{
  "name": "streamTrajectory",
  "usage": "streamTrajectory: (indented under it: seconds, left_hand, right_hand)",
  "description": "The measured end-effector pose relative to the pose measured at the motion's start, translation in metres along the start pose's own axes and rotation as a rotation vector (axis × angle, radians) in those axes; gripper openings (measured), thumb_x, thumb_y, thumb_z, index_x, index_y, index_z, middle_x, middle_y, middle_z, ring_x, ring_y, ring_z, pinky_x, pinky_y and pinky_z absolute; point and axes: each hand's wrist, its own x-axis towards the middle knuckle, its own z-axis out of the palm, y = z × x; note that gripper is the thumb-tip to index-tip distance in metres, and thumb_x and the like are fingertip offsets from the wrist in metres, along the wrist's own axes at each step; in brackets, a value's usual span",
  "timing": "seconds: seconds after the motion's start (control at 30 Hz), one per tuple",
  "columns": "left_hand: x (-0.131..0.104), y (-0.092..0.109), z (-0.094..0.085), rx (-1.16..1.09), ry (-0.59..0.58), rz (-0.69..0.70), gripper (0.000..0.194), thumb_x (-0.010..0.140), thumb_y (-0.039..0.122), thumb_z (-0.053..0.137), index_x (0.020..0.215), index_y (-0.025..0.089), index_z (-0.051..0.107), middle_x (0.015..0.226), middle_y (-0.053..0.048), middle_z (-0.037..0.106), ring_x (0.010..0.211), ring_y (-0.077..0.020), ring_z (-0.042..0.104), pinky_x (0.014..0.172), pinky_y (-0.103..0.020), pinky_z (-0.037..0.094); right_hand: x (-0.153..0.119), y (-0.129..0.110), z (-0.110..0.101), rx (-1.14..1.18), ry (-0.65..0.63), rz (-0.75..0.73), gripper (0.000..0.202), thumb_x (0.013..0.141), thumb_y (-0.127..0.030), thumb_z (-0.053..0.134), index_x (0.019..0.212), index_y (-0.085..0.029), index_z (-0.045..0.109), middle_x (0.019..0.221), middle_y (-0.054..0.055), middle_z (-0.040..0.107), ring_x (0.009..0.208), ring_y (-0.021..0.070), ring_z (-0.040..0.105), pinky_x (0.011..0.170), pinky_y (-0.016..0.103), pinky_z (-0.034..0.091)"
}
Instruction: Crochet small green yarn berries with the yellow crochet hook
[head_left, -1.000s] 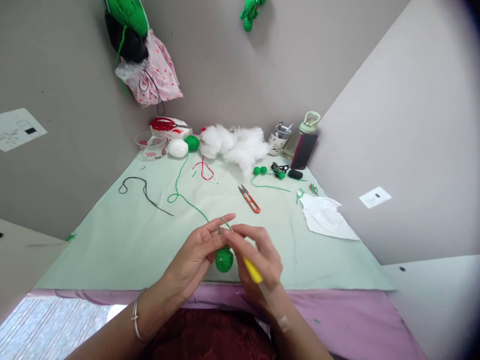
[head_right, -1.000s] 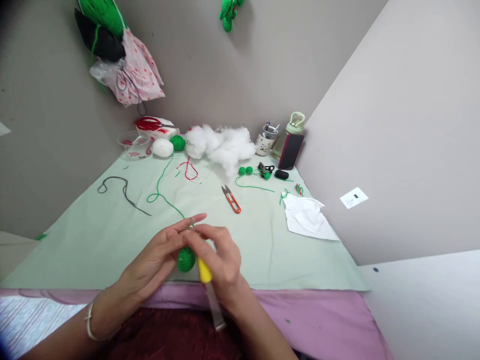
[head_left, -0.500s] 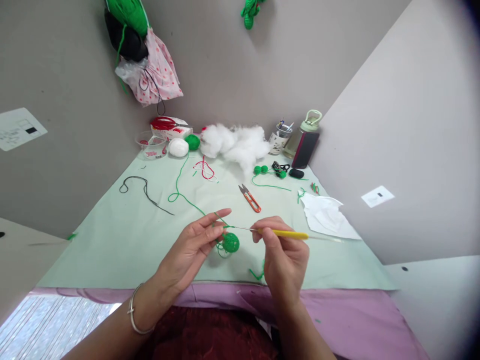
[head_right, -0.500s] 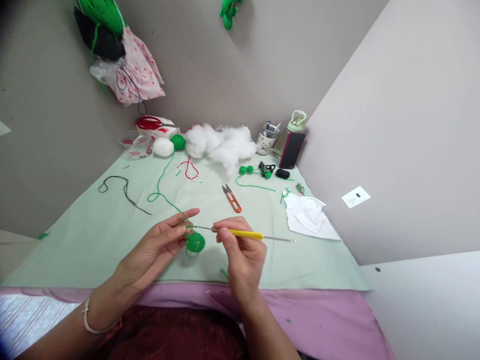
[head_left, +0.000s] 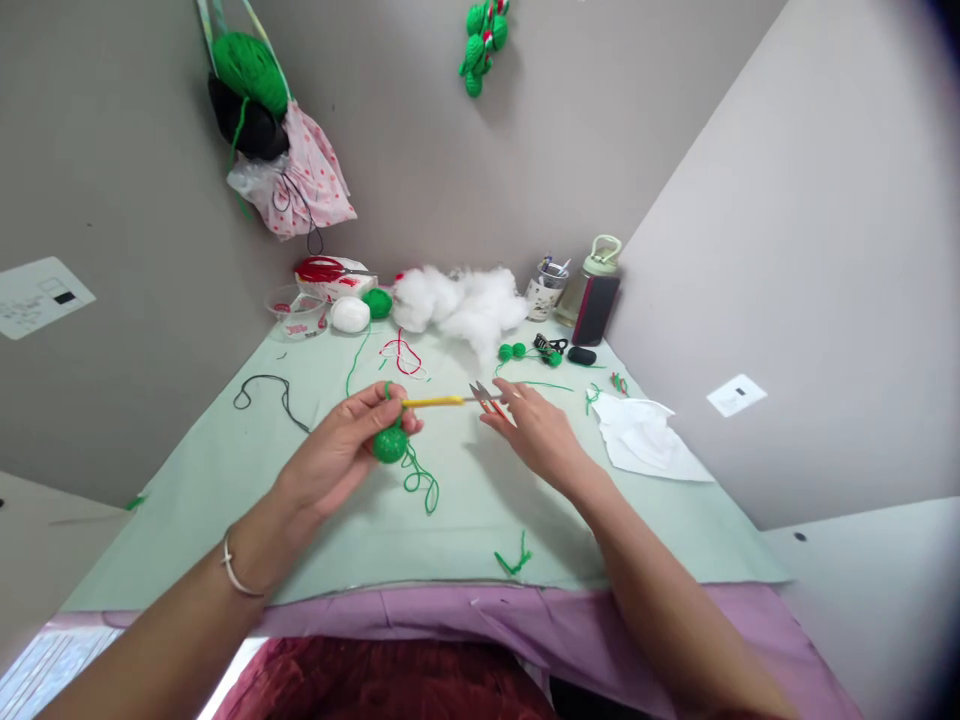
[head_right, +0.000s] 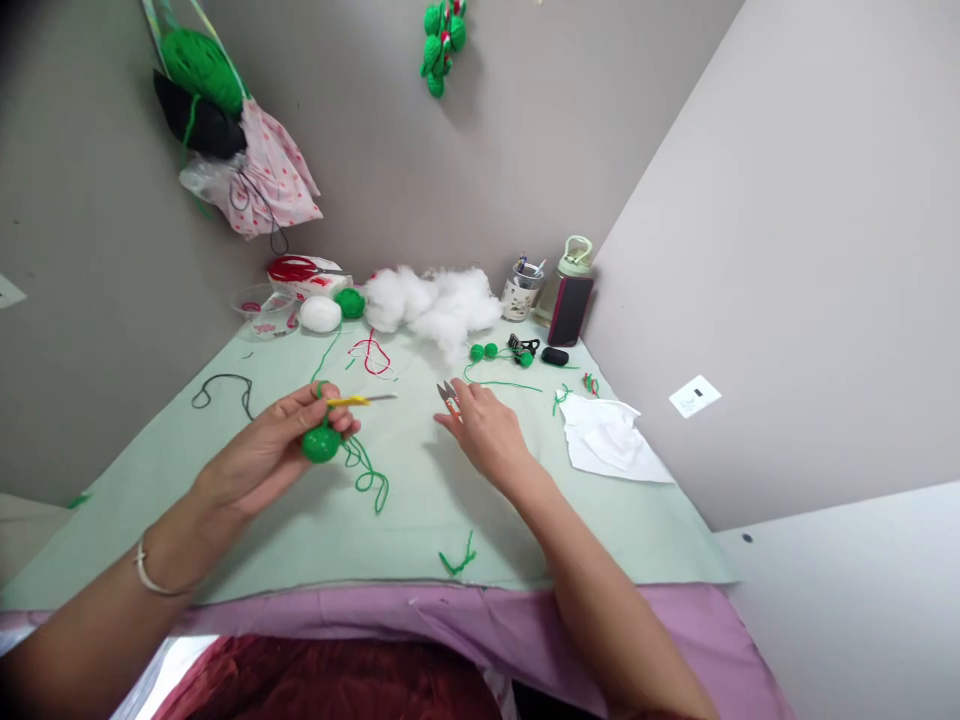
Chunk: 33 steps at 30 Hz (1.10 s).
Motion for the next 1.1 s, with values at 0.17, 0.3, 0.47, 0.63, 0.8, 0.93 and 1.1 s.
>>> streamTrajectory:
  seconds: [0.17, 0.3, 0.47, 0.63, 0.8, 0.93, 1.1]
  left_hand:
    - [0.027, 0.024, -0.002, -0.052, -0.100, 0.080, 0.031, 0.068, 0.032, 0.098, 0.079, 0.017, 0.073, 0.073, 0.003, 0.067, 0.078, -0.0131, 0.065, 0.093, -0.030, 0.055]
    - [0.035, 0.029, 0.000, -0.079, -0.142, 0.132, 0.032, 0.066, 0.032, 0.099, 0.074, 0.019, 0.072, 0.067, 0.004, 0.063, 0.085, -0.0159, 0.066, 0.105, -0.039, 0.053]
    - [0.041, 0.029, 0.001, -0.050, -0.166, 0.157, 0.033, 0.064, 0.032, 0.100, 0.071, 0.020, 0.069, 0.066, 0.004, 0.060, 0.091, -0.0185, 0.067, 0.114, -0.044, 0.048]
    - [0.046, 0.025, 0.002, -0.052, -0.228, 0.152, 0.032, 0.066, 0.029, 0.098, 0.070, 0.021, 0.067, 0.065, 0.005, 0.059, 0.094, -0.0179, 0.068, 0.116, -0.041, 0.046]
    - [0.048, 0.017, 0.005, -0.131, -0.217, 0.131, 0.033, 0.064, 0.027, 0.099, 0.072, 0.023, 0.067, 0.063, 0.006, 0.060, 0.098, -0.0203, 0.069, 0.110, -0.040, 0.049]
    - [0.052, 0.000, 0.012, -0.170, -0.169, 0.112, 0.031, 0.067, 0.031, 0.098, 0.075, 0.023, 0.068, 0.068, 0.005, 0.063, 0.098, -0.0201, 0.071, 0.098, -0.032, 0.053]
    - [0.053, -0.007, 0.016, -0.208, -0.163, 0.105, 0.033, 0.067, 0.030, 0.098, 0.074, 0.022, 0.067, 0.067, 0.005, 0.063, 0.093, -0.0184, 0.072, 0.099, -0.032, 0.055]
  right_hand:
    - [0.037, 0.019, 0.024, -0.032, -0.076, 0.114, 0.015, 0.099, -0.026, 0.064, 0.107, -0.014, 0.069, 0.122, 0.022, 0.068, 0.122, 0.0336, 0.063, 0.094, 0.042, 0.053]
    - [0.045, 0.026, 0.028, 0.144, -0.061, 0.128, 0.020, 0.104, -0.028, 0.055, 0.103, -0.014, 0.068, 0.110, 0.013, 0.070, 0.104, 0.0247, 0.066, 0.093, 0.041, 0.051]
    - [0.039, 0.019, 0.010, 0.591, -0.058, 0.012, 0.049, 0.108, -0.042, 0.025, 0.095, -0.016, 0.064, 0.071, 0.000, 0.053, 0.064, 0.0148, 0.051, 0.064, 0.028, 0.045]
    - [0.029, -0.003, -0.011, 0.925, -0.089, -0.133, 0.059, 0.097, -0.071, 0.037, 0.092, -0.019, 0.064, 0.066, -0.006, 0.036, 0.057, 0.0112, 0.033, 0.054, 0.024, 0.034]
    - [0.024, -0.027, -0.012, 1.244, -0.093, -0.164, 0.040, 0.073, -0.056, 0.082, 0.088, -0.021, 0.070, 0.066, -0.006, 0.043, 0.061, 0.0105, 0.034, 0.055, 0.025, 0.028]
    - [0.023, -0.051, 0.017, 1.333, -0.075, -0.070, 0.045, 0.065, -0.057, 0.086, 0.082, -0.021, 0.065, 0.059, -0.010, 0.033, 0.056, 0.0094, 0.026, 0.053, 0.026, 0.022]
    - [0.025, -0.055, 0.035, 1.156, -0.099, -0.014, 0.059, 0.078, -0.076, 0.064, 0.088, -0.018, 0.068, 0.062, -0.007, 0.033, 0.057, 0.0105, 0.029, 0.055, 0.027, 0.027]
